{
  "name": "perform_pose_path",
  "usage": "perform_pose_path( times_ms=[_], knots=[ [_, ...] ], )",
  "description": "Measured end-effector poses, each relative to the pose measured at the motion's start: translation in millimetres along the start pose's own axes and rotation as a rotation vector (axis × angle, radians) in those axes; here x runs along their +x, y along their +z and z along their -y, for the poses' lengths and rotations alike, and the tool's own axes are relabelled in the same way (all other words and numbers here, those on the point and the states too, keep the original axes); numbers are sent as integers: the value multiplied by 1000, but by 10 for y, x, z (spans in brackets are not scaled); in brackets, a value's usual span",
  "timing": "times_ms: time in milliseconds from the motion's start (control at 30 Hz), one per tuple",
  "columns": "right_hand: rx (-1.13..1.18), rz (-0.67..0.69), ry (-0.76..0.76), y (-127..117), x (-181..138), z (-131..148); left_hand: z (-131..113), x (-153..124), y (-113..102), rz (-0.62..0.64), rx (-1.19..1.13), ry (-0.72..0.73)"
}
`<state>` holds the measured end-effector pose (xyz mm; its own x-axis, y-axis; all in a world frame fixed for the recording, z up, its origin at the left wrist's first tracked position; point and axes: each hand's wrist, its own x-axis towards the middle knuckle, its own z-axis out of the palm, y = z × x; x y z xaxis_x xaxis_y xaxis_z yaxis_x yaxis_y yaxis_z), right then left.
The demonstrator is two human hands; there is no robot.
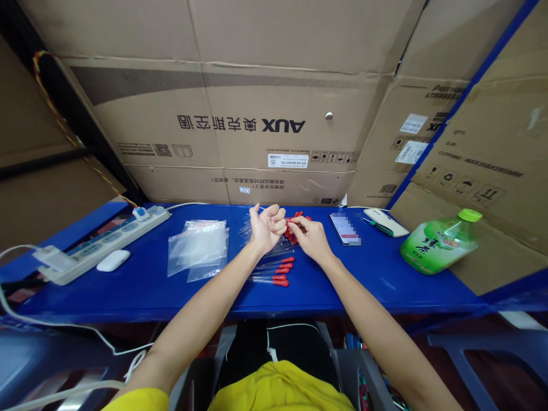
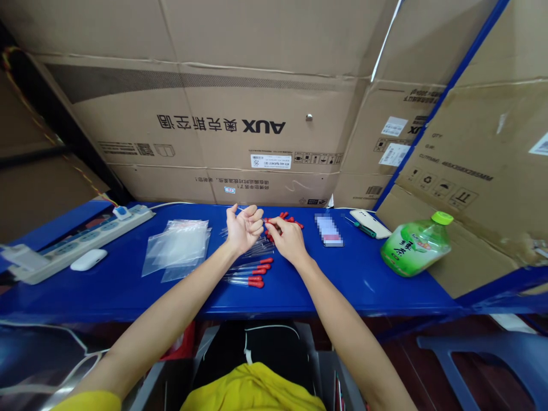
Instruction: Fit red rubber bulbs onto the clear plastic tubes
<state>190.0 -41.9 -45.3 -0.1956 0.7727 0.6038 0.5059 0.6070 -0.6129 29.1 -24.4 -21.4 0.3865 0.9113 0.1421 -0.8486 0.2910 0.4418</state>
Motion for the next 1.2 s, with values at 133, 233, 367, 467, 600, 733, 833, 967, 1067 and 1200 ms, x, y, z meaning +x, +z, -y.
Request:
perform_pose_path(
  times_ms=[133, 233, 367, 467, 600, 733, 833, 967, 1067, 1200],
  knots=[
    [-12, -17, -31, 2, -4, -20, 8, 1, -7, 12, -12, 12],
    [-50, -30, -42, 7, -10, -24, 16, 0, -1, 4, -24, 8],
    [-99, -45, -64, 9, -17, -20, 21, -5, 7, 0, -36, 2],
    [-125, -48, -74, 7, -17, -17, 19, -9, 1, 12, -28, 1],
    [-158, -37, -89, -1, -15, -21, 17, -10, -18, 8, -35, -11],
    [-215, -34, -129, -17, -20, -35, 27, -10, -26, 20, -16, -18],
    [-268, -34, -177, -38, -31, -40, 35, -14, -27, 37, 27, -22],
    [-311, -12, -232, -66, -40, -38, 36, -22, -15, 15, 30, -41],
    [-292, -45, -218, -73, -26, -41, 33, -27, 17, 17, 9, -49],
    [-178, -119, -161, -70, 17, -47, 38, -29, 70, 71, -6, 13]
  ],
)
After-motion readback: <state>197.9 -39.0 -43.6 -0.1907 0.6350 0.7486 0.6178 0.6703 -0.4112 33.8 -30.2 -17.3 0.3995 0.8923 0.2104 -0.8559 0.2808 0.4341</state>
